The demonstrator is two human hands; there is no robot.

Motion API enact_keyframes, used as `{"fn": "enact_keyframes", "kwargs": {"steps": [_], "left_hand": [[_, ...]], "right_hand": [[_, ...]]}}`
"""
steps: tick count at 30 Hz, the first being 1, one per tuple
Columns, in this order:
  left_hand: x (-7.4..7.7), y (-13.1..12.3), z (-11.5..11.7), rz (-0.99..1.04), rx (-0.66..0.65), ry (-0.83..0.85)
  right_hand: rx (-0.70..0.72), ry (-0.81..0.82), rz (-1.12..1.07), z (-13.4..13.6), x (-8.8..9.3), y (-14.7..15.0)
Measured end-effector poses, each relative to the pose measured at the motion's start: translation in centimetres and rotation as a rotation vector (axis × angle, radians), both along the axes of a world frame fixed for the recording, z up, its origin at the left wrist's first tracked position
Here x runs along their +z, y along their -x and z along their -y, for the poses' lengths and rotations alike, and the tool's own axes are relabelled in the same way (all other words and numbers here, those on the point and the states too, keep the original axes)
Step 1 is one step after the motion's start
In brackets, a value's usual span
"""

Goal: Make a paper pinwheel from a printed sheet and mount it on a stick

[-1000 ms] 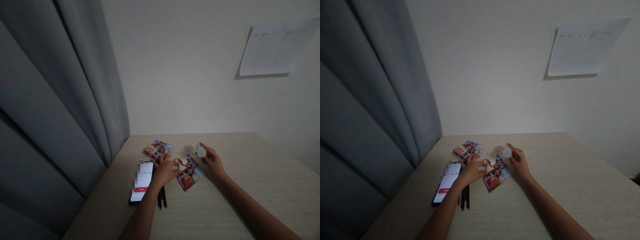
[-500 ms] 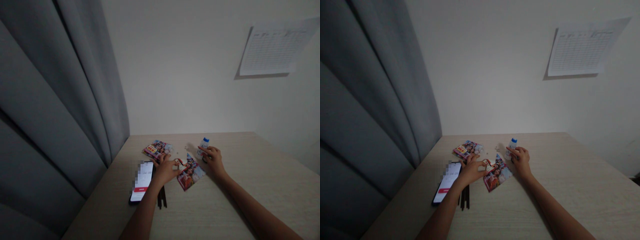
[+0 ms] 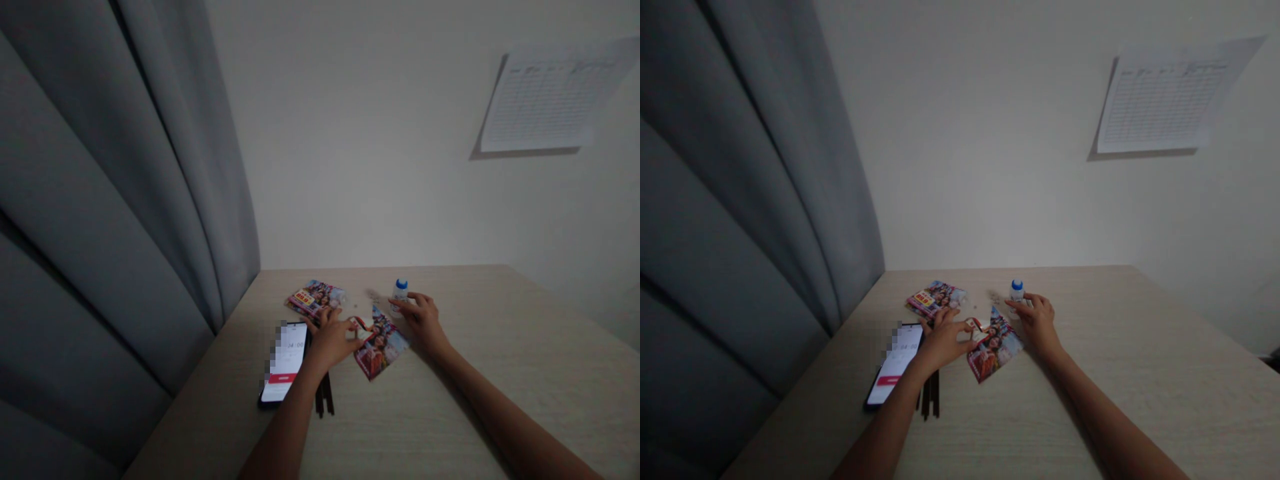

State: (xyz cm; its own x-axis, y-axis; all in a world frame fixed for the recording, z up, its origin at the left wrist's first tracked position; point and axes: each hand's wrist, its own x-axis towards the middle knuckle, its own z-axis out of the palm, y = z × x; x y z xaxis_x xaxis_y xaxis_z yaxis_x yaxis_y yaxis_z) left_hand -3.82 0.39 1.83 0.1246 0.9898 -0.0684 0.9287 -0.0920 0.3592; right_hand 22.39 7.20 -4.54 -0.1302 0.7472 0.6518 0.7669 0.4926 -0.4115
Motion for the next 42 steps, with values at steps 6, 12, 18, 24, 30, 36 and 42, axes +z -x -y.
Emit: {"fn": "enact_keyframes", "kwargs": {"steps": [6,12,18,24,30,36,42], "left_hand": [[-0.1,-0.2,0.1,-0.013,0.013,-0.021],[0.0,-0.4,0.2,-0.029,0.032,-0.033],[-0.3,-0.5,0.3,-0.031,0.003,-0.080],[0.1,-0.6,0.5,-0.088,0.030,-0.085],[-0.4,-0.6,0.3,-0.091,0.040,-0.096],[-0.7,-0.6,0.2,-0.071,0.049,-0.106],[-0.5,-0.7,0.2,-0.046,0.054,-0.112]], "right_hand": [[0.039,0.036,-0.023,0.4,0.0,0.1],[0.060,0.002,-0.119,1.1,0.8,0.1],[0.087,-0.003,-0.071,2.8,2.6,0.5],[0.336,0.129,0.237,4.0,4.1,1.3],[0.556,0.222,0.281,4.5,4.4,2.0],[0.523,0.273,0.359,4.9,4.6,2.4],[0.513,0.237,0.371,4.9,4.6,2.6]]}}
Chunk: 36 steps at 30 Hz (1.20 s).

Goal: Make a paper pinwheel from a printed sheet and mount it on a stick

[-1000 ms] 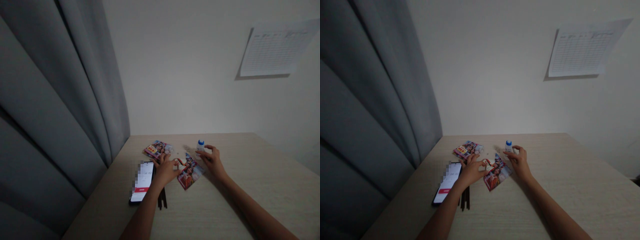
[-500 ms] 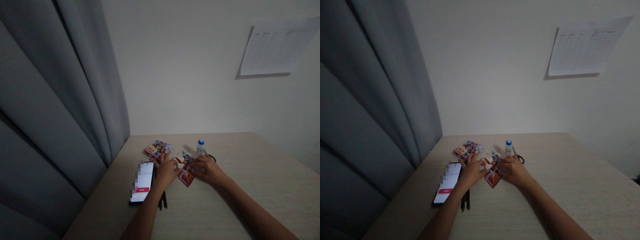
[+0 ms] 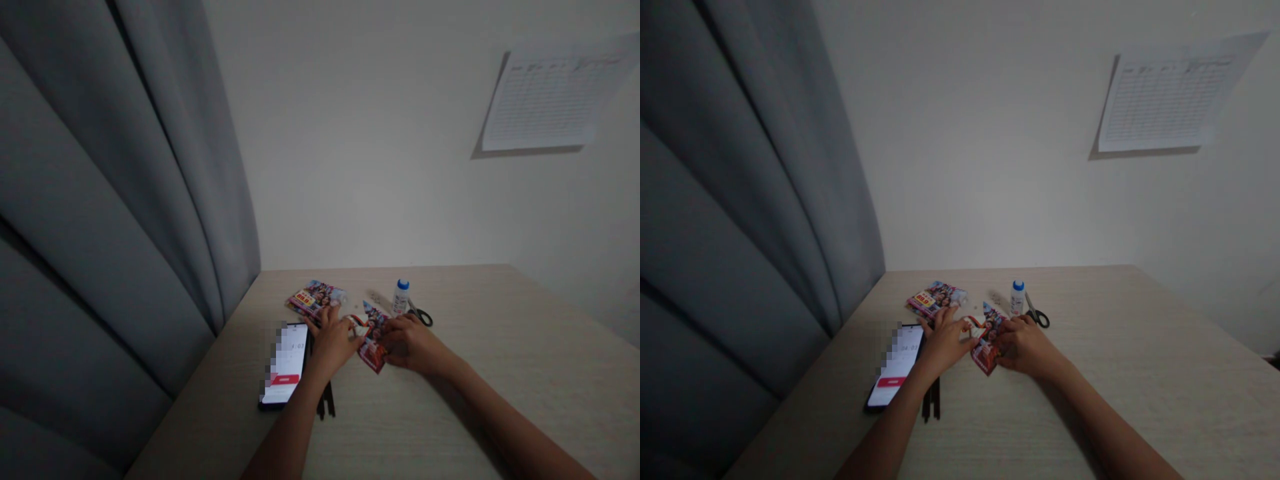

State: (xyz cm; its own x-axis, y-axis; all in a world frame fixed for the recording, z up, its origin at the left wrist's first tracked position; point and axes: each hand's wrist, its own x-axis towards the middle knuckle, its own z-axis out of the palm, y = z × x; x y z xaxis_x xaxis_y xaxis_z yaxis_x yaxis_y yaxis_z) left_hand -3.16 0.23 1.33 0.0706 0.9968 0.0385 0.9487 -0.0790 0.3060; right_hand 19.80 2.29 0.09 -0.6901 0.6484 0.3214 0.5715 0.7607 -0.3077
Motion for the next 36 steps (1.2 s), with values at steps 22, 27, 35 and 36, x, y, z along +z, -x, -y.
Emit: {"fn": "enact_keyframes", "kwargs": {"steps": [22,27,35,36], "left_hand": [[-0.5,0.1,-0.2,0.030,0.010,-0.013],[-0.7,0.1,-0.4,0.021,0.000,-0.022],[-0.7,0.0,-0.4,0.068,-0.034,-0.048],[-0.7,0.0,-0.4,0.081,-0.040,-0.052]], "right_hand": [[-0.048,0.041,0.006,0.2,0.1,0.2],[-0.109,0.093,-0.020,-0.2,-0.5,0.1],[-0.286,0.171,-0.169,-1.4,-2.7,0.7],[-0.302,0.173,-0.195,-1.5,-3.1,0.7]]}}
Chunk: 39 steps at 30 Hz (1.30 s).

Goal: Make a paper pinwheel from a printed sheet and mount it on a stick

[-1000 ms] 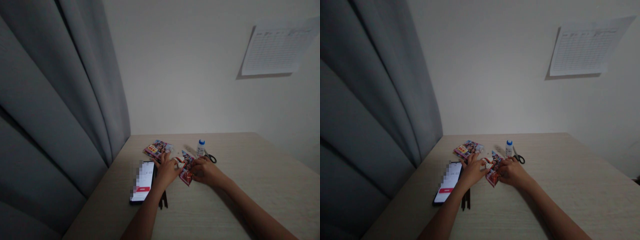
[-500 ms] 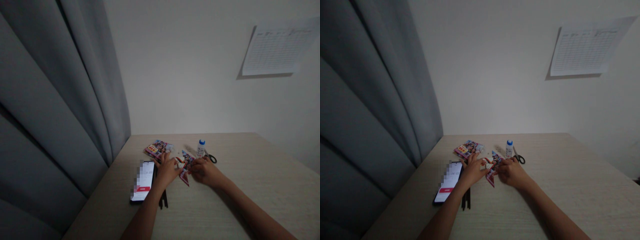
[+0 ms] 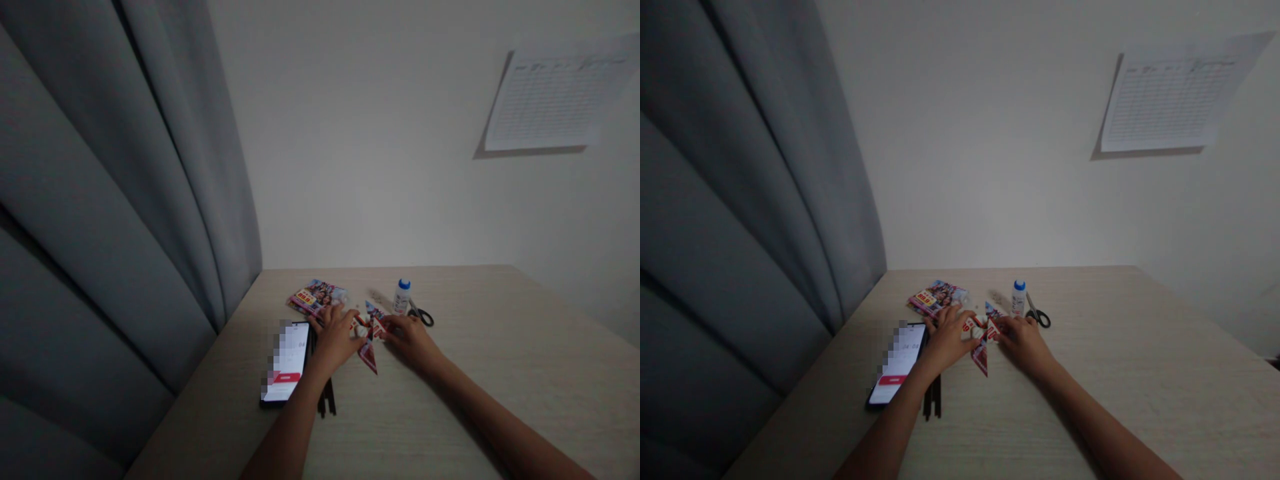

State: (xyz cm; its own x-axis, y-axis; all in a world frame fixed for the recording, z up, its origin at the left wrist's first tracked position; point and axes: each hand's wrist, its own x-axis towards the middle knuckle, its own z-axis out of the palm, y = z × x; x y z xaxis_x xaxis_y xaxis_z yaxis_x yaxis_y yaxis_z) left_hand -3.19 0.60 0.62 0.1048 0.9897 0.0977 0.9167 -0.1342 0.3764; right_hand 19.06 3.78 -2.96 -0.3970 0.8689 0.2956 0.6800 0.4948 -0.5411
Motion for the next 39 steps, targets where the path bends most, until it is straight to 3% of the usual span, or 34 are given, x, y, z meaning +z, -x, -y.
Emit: {"fn": "enact_keyframes", "kwargs": {"steps": [8,16,25,39], "left_hand": [[-0.2,0.0,0.0,0.063,-0.058,0.005],[-0.2,0.2,-0.1,0.072,-0.071,0.033],[0.1,0.1,0.2,0.060,-0.122,0.081],[-0.3,0.1,0.1,0.001,-0.162,0.094]], "right_hand": [[-0.102,-0.046,0.069,0.2,-0.5,0.4],[-0.069,-0.060,0.125,0.9,0.5,0.7],[-0.098,-0.162,0.187,1.1,0.4,0.9],[-0.131,-0.179,0.240,1.1,0.2,1.3]]}}
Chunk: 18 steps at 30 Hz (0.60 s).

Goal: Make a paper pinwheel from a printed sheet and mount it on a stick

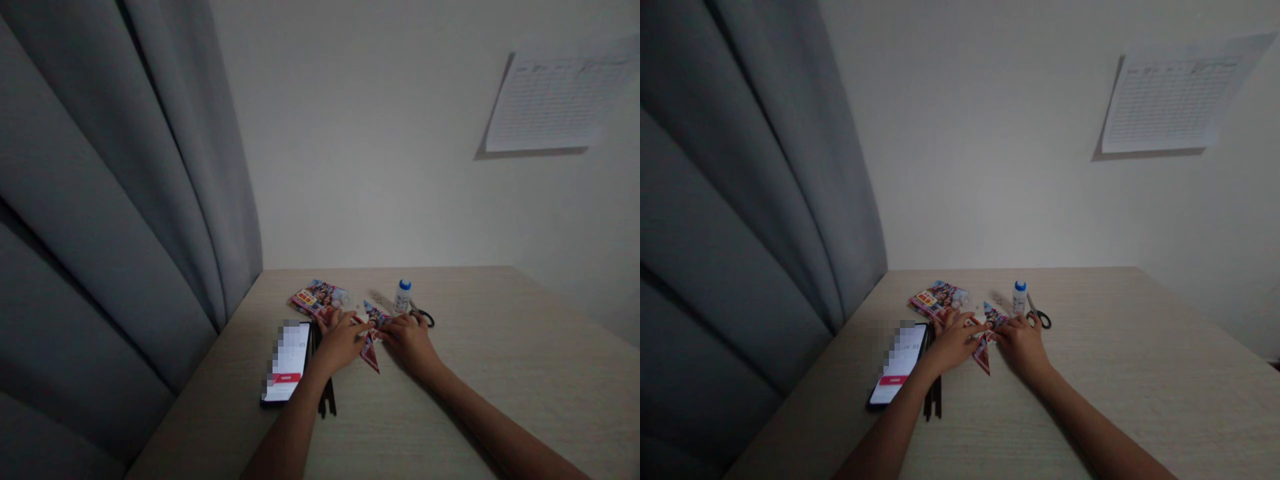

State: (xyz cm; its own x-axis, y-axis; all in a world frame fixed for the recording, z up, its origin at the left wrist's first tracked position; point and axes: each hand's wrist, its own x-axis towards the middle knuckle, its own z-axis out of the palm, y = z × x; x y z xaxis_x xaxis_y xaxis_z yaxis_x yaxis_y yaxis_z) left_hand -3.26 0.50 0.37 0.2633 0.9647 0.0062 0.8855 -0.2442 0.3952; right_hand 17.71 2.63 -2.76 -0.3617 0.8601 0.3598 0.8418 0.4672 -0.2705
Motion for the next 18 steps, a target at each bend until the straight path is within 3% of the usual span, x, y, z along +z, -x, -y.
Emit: {"fn": "enact_keyframes", "kwargs": {"steps": [18], "left_hand": [[0.53,-0.13,0.34,-0.065,0.010,0.035]], "right_hand": [[0.038,-0.007,-0.060,0.09,0.55,-0.62]]}}
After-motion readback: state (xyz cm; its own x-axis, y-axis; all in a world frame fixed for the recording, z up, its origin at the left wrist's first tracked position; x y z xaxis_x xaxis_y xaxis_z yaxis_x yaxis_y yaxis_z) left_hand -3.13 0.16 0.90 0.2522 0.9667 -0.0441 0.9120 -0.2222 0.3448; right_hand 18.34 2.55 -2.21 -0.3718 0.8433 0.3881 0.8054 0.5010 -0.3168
